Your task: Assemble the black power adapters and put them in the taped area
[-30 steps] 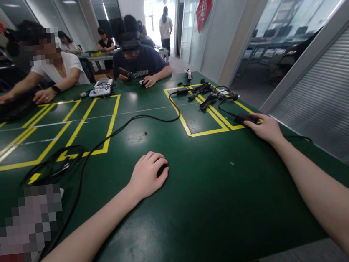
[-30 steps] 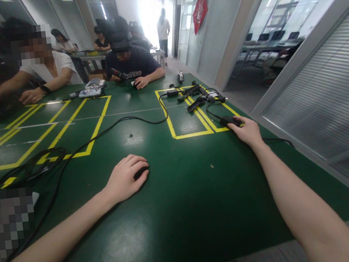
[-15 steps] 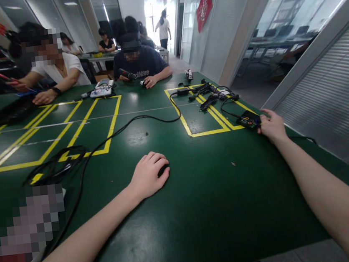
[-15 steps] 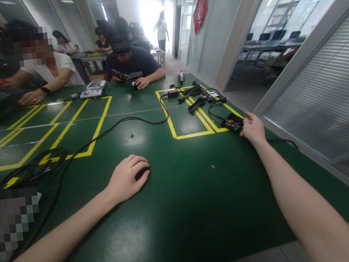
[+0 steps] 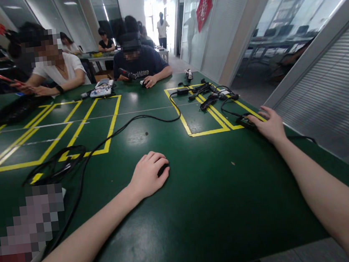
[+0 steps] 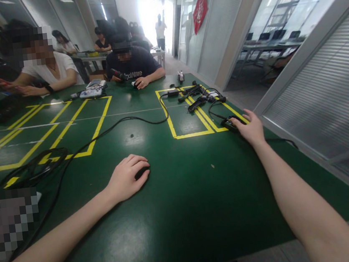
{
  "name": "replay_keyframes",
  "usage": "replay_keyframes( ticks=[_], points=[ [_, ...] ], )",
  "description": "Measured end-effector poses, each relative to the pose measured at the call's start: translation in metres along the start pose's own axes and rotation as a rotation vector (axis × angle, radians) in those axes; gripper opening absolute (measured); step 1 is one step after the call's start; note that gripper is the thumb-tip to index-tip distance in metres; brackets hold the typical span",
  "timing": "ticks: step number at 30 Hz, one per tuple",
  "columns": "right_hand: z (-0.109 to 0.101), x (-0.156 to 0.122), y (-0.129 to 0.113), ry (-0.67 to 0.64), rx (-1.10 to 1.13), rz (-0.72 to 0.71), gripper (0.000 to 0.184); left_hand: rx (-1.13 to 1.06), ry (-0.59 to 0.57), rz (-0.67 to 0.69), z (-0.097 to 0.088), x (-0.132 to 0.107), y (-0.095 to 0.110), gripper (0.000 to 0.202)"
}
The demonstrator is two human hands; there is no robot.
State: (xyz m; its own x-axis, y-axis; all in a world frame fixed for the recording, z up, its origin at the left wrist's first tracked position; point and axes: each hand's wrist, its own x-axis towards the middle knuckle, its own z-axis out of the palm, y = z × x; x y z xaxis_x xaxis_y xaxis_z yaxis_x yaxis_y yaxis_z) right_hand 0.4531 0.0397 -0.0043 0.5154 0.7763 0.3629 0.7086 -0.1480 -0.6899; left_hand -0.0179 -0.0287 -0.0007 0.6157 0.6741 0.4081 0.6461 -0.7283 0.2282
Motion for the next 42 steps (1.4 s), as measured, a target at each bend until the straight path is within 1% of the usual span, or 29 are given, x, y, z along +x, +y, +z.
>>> replay_keyframes(
  ticks=[3,7,9,12,15,18,21,25,27,30,32,35,37,39,41,42],
  points=[
    [-0.003,-0.005,-0.010,0.027,0.004,0.040,0.066,-0.002,-0.001,-0.002,0.000,0.000,0.000,0.013],
    [-0.006,-0.008,-0.023,0.076,-0.013,0.021,0.041,-0.004,0.001,0.000,0.001,0.000,-0.001,0.014],
    [-0.006,-0.009,-0.027,0.101,-0.009,0.005,0.035,-0.007,-0.003,-0.005,0.001,0.000,-0.001,0.015],
    [-0.004,-0.008,-0.029,0.116,-0.012,-0.005,0.039,-0.012,-0.009,-0.009,0.002,0.000,-0.001,0.016],
    [-0.003,-0.006,-0.027,0.100,-0.147,0.053,0.048,-0.011,-0.005,-0.009,0.002,0.000,0.000,0.016],
    [-0.002,-0.004,-0.022,0.037,-0.277,0.106,0.045,-0.007,-0.003,-0.011,0.001,0.000,0.000,0.014],
    [-0.002,-0.002,-0.019,-0.028,-0.311,0.116,0.040,-0.008,-0.005,-0.011,0.001,0.001,0.000,0.013],
    [0.004,-0.004,-0.023,-0.100,-0.313,0.085,0.042,-0.010,-0.005,-0.006,0.000,0.000,0.000,0.013],
    [0.012,-0.010,-0.031,-0.153,-0.294,0.026,0.041,-0.008,-0.007,-0.004,0.001,0.000,0.000,0.013],
    [0.031,-0.028,-0.052,-0.273,-0.267,-0.119,0.043,-0.006,-0.006,-0.010,0.002,0.001,-0.001,0.014],
    [0.045,-0.048,-0.072,-0.364,-0.196,-0.231,0.041,-0.010,0.000,-0.012,0.001,0.001,-0.001,0.015],
    [0.060,-0.089,-0.104,-0.520,-0.015,-0.473,0.037,-0.055,0.043,0.019,-0.003,0.002,0.002,0.022],
    [0.065,-0.120,-0.124,-0.651,0.093,-0.653,0.035,-0.107,0.092,0.072,-0.005,0.002,0.004,0.033],
    [0.066,-0.147,-0.139,-0.780,0.213,-0.823,0.033,-0.148,0.117,0.154,-0.007,0.001,0.006,0.039],
    [0.064,-0.166,-0.149,-0.877,0.309,-0.938,0.032,-0.164,0.089,0.227,-0.008,0.000,0.007,0.038],
    [0.063,-0.172,-0.151,-0.897,0.343,-0.967,0.031,-0.167,0.067,0.243,-0.008,0.000,0.007,0.036]
  ],
)
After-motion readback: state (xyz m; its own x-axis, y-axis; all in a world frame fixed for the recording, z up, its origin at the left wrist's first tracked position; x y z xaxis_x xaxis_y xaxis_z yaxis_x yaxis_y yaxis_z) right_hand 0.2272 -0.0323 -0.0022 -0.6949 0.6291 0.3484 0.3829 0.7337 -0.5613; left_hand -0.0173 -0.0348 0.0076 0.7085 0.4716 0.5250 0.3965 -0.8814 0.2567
